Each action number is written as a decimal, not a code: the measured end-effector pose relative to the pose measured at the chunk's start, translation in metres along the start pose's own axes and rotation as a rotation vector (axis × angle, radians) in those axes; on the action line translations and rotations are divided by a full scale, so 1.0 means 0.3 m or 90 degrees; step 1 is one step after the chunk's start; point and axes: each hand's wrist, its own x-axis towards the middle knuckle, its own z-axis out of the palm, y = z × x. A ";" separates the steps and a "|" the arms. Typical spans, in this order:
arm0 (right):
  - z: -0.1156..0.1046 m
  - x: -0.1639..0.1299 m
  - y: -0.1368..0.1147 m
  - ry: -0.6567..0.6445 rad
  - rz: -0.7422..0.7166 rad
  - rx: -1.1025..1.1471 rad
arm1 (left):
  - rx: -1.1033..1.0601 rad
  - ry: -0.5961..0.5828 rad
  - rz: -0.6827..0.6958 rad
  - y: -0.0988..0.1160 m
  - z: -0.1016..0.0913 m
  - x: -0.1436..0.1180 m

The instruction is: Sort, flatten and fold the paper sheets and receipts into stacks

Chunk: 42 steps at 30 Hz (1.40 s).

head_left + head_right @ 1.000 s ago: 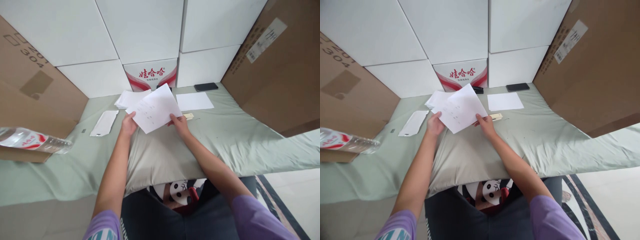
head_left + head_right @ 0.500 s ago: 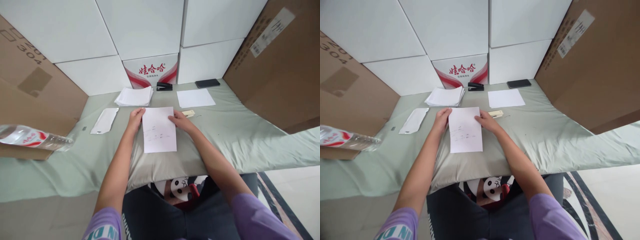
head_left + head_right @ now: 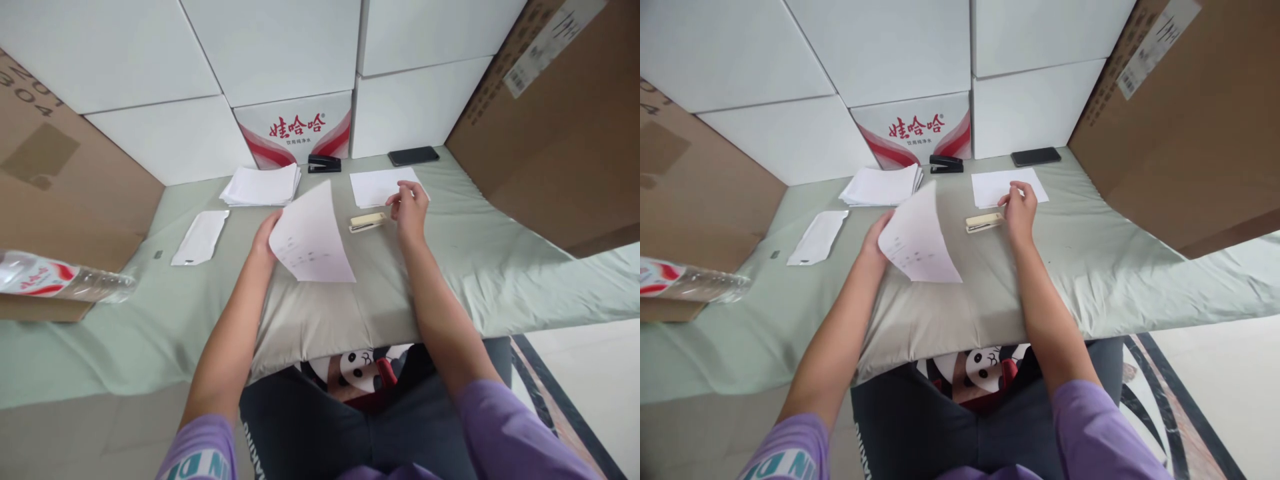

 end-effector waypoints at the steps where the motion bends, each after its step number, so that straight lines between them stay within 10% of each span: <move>1: -0.007 0.010 0.004 0.018 0.026 0.004 | 0.072 0.047 -0.016 -0.009 0.010 -0.001; 8: 0.010 -0.006 0.005 0.050 0.082 -0.026 | 0.669 0.035 0.150 -0.026 0.065 -0.042; 42: 0.035 -0.043 0.080 -0.055 -0.119 -0.333 | 0.692 0.111 0.052 -0.049 0.195 -0.121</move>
